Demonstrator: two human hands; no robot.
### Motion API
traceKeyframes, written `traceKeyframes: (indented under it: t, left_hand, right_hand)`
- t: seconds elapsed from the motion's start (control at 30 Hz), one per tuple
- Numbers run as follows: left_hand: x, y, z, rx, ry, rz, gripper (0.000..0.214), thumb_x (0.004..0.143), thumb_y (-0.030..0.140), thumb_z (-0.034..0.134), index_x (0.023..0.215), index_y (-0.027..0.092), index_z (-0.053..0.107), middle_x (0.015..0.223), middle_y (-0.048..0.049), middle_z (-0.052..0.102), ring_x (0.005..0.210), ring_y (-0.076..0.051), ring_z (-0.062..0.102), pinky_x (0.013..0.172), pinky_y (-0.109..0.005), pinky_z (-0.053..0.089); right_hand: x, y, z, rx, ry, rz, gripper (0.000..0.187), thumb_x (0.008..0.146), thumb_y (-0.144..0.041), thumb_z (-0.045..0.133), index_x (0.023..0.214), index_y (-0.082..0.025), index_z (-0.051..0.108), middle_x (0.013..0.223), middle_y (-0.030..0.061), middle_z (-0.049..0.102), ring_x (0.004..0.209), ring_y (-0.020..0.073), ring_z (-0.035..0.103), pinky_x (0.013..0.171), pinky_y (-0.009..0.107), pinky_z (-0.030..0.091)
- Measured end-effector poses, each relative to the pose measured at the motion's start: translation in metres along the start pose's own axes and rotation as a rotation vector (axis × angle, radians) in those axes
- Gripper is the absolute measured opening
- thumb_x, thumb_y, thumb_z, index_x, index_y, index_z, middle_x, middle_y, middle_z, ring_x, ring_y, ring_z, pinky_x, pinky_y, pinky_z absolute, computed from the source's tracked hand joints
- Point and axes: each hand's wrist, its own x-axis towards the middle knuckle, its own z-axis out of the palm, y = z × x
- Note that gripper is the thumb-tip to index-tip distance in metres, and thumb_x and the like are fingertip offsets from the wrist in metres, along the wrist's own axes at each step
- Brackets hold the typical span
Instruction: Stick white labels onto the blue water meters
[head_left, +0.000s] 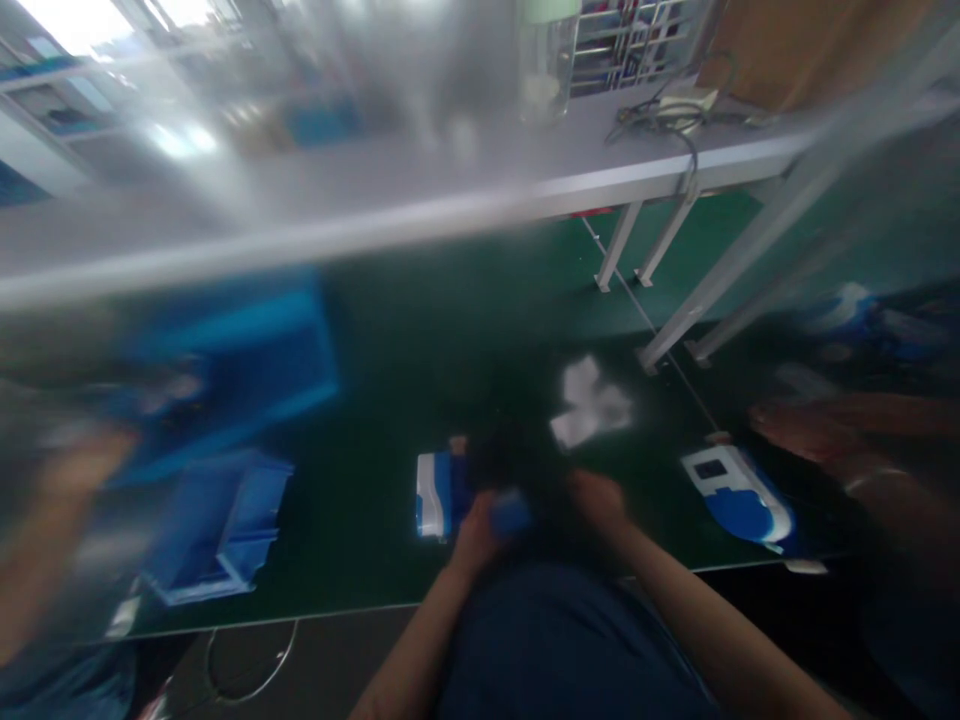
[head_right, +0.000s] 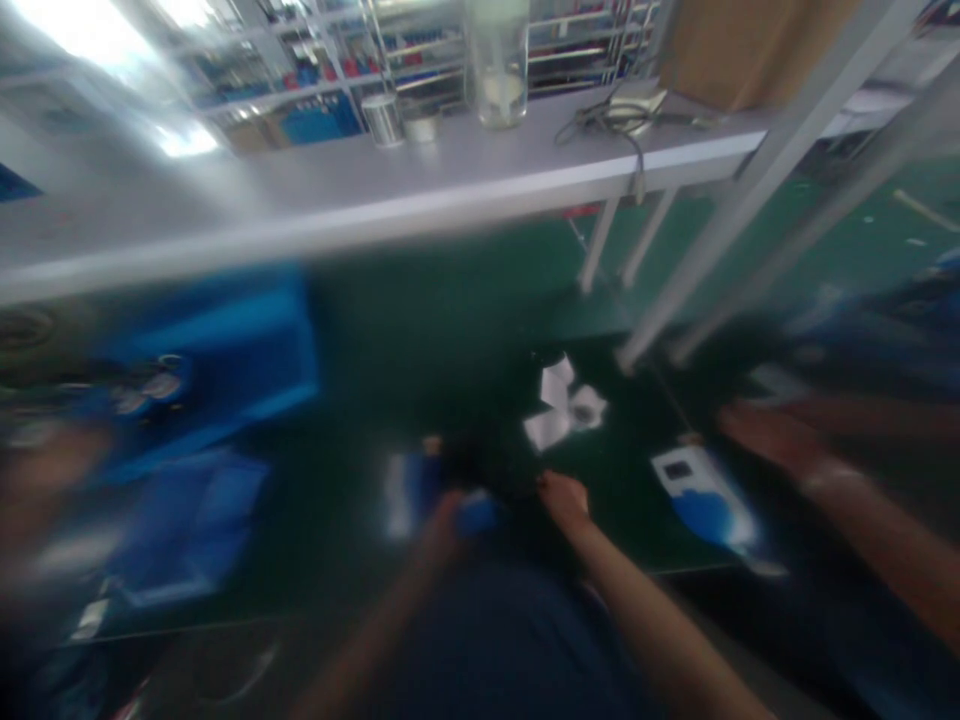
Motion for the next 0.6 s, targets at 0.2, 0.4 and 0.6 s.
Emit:
traceKeyframes:
  t: [0.2,0.4,0.6]
  left_hand:
    - [0.036,0.005,-0.016,0.033,-0.036,0.111,0.066,0.059,0.022,0.065,0.120,0.019,0.040,0.123,-0.0099,0.043,0.114,-0.026,0.042,0.101,-0.043,0.028]
    - [0.031,0.016,-0.025,0.076,-0.073,0.170,0.063,0.063,0.017,0.060,0.123,0.018,0.039,0.125,-0.0109,0.042,0.116,-0.024,0.040,0.102,-0.041,0.027]
    - [0.021,0.021,-0.020,0.047,-0.061,0.126,0.086,0.055,0.016,0.066,0.131,0.022,0.026,0.136,-0.0103,0.028,0.124,-0.027,0.028,0.104,-0.046,0.020]
  right_hand:
    - [0.008,0.027,-0.022,0.150,-0.017,-0.087,0.033,0.074,-0.018,0.046,0.106,-0.018,0.054,0.105,0.0038,0.060,0.091,0.0139,0.056,0.079,0.023,0.042]
    - [0.039,0.055,-0.094,0.171,0.307,0.099,0.036,0.075,-0.022,0.045,0.109,-0.017,0.053,0.102,0.0080,0.060,0.090,0.0197,0.056,0.077,0.030,0.043]
    - [0.062,0.019,-0.075,0.066,0.184,0.019,0.038,0.070,-0.042,0.055,0.096,-0.015,0.060,0.097,0.0135,0.060,0.091,0.0257,0.056,0.077,0.036,0.042]
